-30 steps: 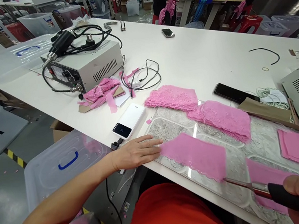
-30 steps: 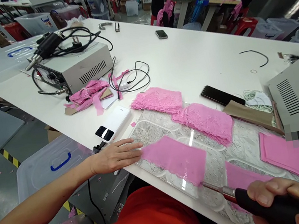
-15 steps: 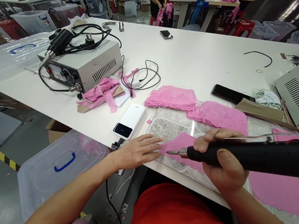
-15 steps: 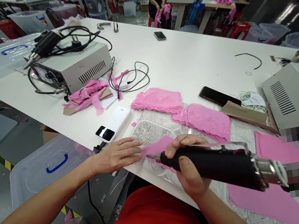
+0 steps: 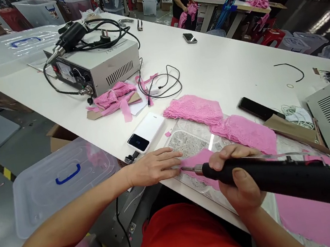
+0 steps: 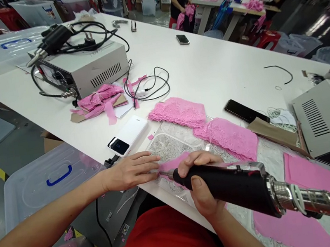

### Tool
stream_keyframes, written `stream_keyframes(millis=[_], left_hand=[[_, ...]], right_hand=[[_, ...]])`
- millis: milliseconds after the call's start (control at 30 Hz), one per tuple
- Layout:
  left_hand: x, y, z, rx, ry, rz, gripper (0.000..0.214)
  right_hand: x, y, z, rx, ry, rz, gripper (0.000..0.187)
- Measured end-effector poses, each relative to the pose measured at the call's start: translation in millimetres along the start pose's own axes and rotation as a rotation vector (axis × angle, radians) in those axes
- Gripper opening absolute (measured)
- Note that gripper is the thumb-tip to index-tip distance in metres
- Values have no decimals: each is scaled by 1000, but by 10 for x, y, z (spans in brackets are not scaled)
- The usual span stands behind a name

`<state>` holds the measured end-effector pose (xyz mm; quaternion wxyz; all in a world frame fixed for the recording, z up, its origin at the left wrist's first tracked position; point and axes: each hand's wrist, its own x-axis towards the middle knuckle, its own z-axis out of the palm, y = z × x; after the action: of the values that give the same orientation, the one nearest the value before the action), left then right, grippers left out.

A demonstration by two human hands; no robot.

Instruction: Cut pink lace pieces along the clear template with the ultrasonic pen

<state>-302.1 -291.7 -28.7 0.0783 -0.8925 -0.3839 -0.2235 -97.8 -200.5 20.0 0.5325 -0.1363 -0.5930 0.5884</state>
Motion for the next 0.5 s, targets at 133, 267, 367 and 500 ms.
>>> stream_keyframes(millis=[133,267,367,500], left_hand=[[-6,-6,1,-9,12,10,27],[-11,-2,5,1,-4,2,26],[-11,5,0,-1,-20,-7,26],[-5,7,-19,-2,3,10,27]], right_hand=[[-1,15,-17,-3,-17,-1,12],[-24,30,-49,-21,-60,-8,10],[-43,35,-62,-25,-92,-9,10],[-25,24,-60,-31,-77,-12,11]])
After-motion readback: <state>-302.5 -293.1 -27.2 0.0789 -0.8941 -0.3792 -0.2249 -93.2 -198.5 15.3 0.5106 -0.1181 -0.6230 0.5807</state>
